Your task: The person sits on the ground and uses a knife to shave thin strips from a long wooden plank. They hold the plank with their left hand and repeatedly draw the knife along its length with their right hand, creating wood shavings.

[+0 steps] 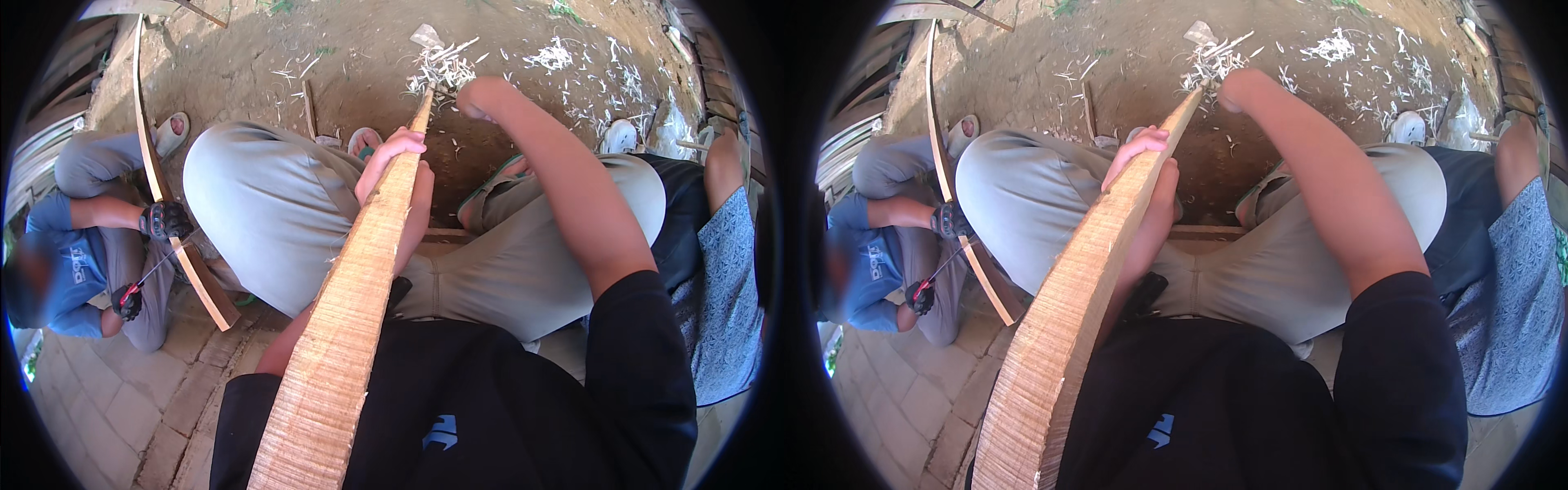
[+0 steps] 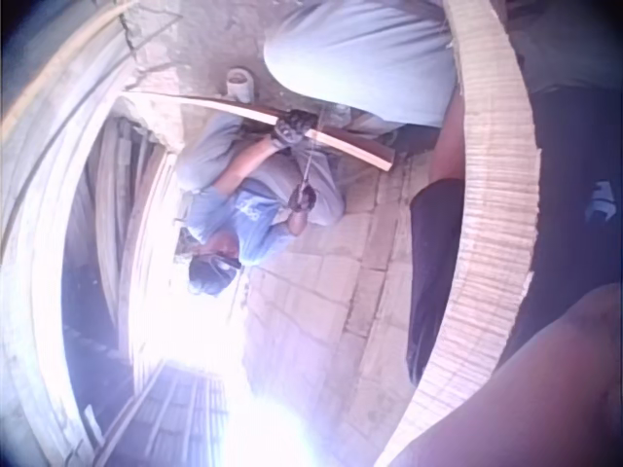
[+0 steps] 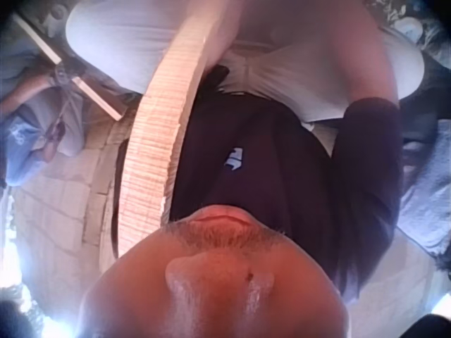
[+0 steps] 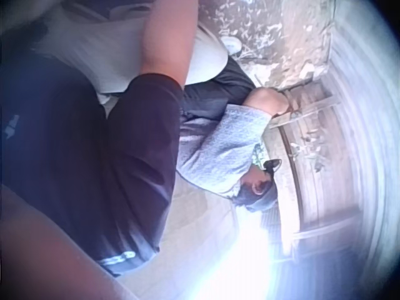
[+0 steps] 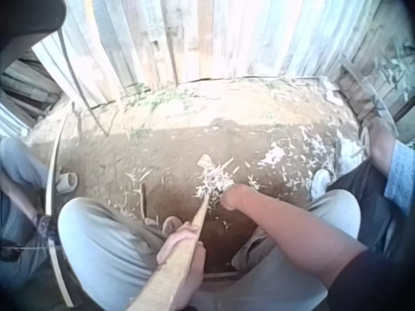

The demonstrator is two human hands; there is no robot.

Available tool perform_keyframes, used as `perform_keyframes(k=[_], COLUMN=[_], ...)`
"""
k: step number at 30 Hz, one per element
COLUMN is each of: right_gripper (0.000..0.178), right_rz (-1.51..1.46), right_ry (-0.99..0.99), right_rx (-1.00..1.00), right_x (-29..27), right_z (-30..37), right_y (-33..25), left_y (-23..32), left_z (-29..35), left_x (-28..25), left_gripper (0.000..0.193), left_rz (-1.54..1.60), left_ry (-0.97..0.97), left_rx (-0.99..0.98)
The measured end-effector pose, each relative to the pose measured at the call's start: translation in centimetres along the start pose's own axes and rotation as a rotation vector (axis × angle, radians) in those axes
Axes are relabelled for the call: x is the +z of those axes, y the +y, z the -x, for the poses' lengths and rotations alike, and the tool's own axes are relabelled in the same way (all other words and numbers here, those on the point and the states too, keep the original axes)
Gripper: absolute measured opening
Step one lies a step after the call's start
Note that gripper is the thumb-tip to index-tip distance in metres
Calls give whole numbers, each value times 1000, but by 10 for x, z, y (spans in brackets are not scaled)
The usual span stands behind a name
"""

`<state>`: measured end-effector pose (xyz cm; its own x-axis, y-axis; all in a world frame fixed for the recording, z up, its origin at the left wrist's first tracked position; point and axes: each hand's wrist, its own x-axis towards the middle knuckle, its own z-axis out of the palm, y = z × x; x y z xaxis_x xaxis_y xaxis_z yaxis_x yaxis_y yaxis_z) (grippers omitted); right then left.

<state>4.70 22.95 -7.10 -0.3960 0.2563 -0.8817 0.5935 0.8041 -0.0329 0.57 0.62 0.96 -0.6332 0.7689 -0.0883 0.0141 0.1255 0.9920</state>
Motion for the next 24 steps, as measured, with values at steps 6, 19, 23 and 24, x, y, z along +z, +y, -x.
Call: perform_keyframes(k=[6, 19, 23, 24], right_gripper=[19, 27, 31, 32], right_rz=[-60, -257, -432, -503], right_ry=[-24, 197, 297, 334], right_rx=[22, 117, 231, 284], right_x=[-22, 17, 63, 66], right_z=[37, 12, -36, -42], right_y=[-4, -27, -21, -14], left_y=[2, 11, 5, 2], left_z=[2, 4, 3, 1], left_x=[-1, -3, -6, -4], left_gripper=[28, 26, 24, 24], left_rz=[-20, 32, -94, -143], left_ry=[-42, -73, -105, -113], left_rx=[-32, -122, -21, 72])
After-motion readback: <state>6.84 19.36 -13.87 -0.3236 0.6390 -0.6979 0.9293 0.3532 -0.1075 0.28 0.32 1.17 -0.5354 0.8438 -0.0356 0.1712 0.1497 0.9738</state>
